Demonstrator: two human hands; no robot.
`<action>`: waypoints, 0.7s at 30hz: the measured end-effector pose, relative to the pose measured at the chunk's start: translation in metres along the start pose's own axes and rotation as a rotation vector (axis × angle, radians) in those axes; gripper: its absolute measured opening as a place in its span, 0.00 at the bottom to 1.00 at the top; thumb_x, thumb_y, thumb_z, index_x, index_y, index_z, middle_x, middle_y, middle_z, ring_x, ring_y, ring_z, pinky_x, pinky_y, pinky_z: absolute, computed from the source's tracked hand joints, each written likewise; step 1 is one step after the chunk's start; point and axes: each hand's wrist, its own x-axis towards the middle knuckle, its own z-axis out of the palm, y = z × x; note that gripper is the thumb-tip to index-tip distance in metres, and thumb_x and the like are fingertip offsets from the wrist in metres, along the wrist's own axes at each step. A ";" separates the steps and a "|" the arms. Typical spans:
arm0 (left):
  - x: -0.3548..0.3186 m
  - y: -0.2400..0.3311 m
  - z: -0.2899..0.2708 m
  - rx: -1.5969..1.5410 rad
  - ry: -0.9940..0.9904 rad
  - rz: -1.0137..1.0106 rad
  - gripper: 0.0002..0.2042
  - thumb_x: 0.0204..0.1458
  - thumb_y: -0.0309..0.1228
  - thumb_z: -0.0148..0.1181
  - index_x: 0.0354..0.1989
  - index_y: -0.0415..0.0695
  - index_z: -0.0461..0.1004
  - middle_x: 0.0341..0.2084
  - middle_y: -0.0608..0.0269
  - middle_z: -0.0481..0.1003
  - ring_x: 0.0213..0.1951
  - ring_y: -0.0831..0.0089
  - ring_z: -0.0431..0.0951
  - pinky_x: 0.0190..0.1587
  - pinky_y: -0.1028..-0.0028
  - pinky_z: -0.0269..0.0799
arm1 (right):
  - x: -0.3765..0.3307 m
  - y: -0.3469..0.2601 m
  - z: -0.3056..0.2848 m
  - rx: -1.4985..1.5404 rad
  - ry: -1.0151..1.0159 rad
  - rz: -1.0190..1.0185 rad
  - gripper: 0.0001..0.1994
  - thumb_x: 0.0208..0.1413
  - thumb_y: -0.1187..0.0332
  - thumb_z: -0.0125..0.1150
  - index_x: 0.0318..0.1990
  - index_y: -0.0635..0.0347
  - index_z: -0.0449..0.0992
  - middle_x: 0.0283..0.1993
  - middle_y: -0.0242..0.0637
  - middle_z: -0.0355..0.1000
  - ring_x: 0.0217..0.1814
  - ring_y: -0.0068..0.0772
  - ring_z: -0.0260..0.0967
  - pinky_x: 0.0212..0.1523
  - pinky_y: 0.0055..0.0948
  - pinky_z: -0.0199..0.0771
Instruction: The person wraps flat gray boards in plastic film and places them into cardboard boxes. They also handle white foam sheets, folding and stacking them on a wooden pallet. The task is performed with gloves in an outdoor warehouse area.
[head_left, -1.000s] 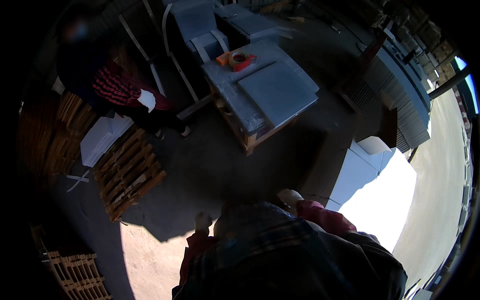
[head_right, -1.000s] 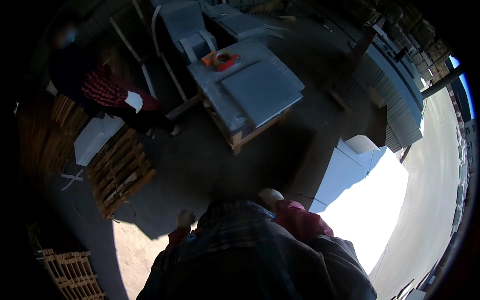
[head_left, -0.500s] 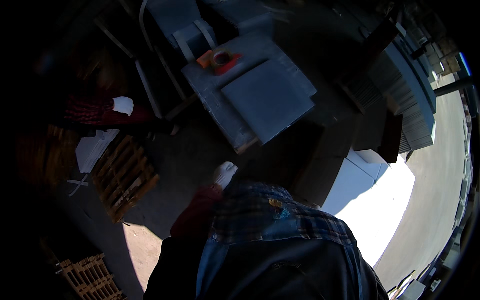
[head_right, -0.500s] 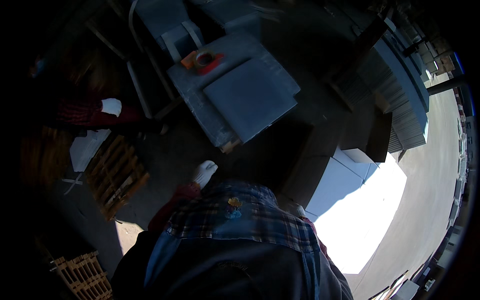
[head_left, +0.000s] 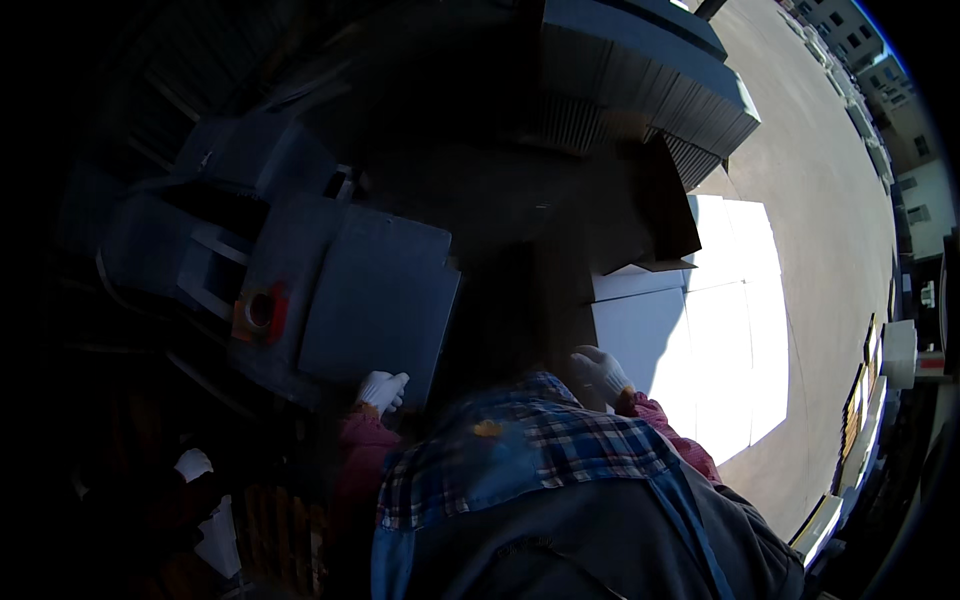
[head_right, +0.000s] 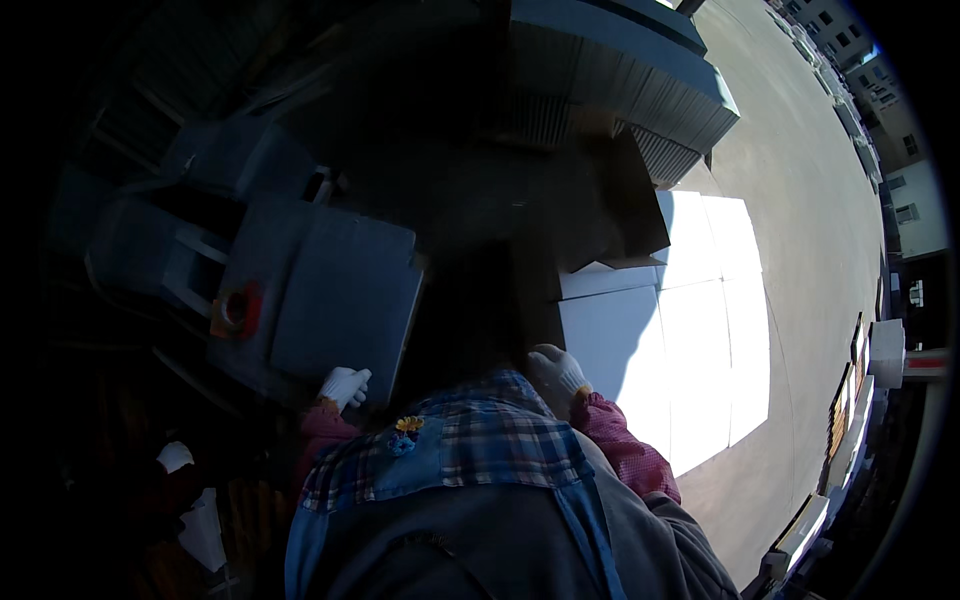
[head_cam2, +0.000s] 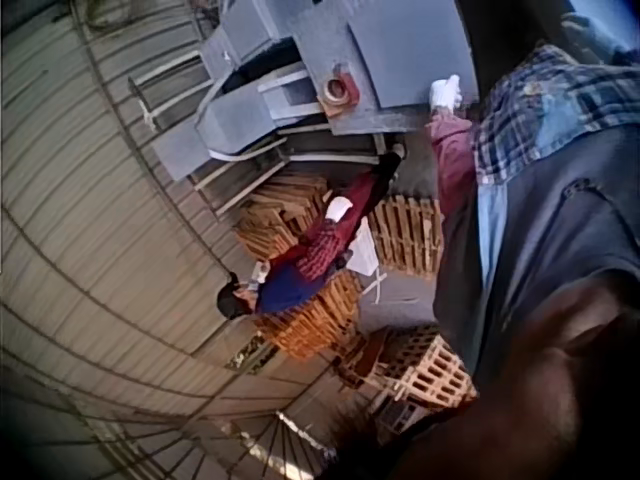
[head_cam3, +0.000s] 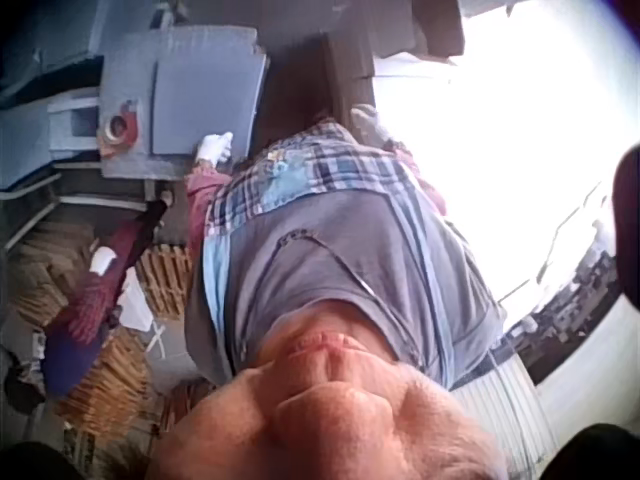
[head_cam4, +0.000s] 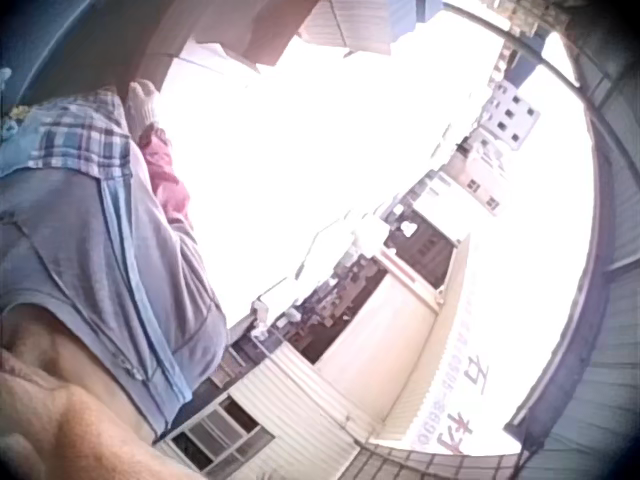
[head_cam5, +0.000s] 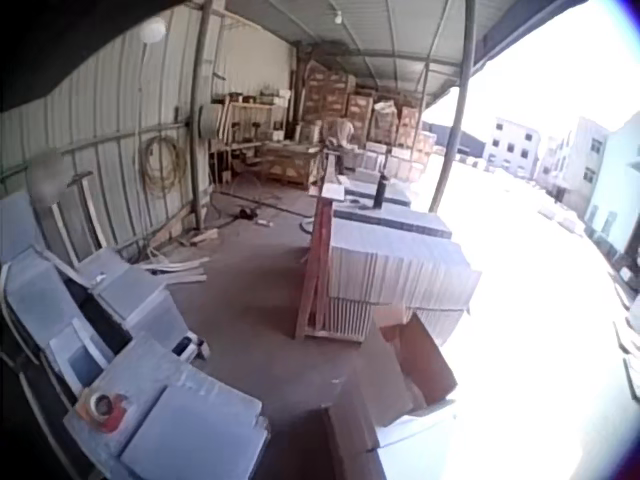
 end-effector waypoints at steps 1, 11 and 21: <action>0.016 -0.002 -0.001 0.053 -0.019 -0.011 0.21 0.61 0.46 0.61 0.29 0.38 0.79 0.21 0.56 0.79 0.20 0.66 0.76 0.24 0.65 0.72 | 0.003 -0.031 -0.013 0.035 0.063 0.055 0.24 0.69 0.57 0.59 0.65 0.63 0.72 0.51 0.42 0.79 0.45 0.35 0.78 0.49 0.25 0.79; 0.129 -0.150 0.030 0.666 -0.088 0.000 0.25 0.61 0.51 0.58 0.42 0.37 0.83 0.43 0.46 0.83 0.47 0.51 0.83 0.47 0.56 0.76 | 0.140 -0.068 -0.188 0.309 0.716 -0.212 0.14 0.65 0.64 0.62 0.53 0.61 0.80 0.46 0.38 0.80 0.46 0.31 0.78 0.50 0.27 0.76; 0.067 0.144 0.022 0.816 -0.180 -0.056 0.28 0.60 0.55 0.57 0.48 0.39 0.82 0.47 0.45 0.82 0.52 0.48 0.81 0.52 0.56 0.75 | 0.256 -0.088 -0.231 -0.372 0.462 0.272 0.39 0.54 0.51 0.71 0.71 0.48 0.61 0.70 0.49 0.64 0.68 0.57 0.66 0.64 0.49 0.73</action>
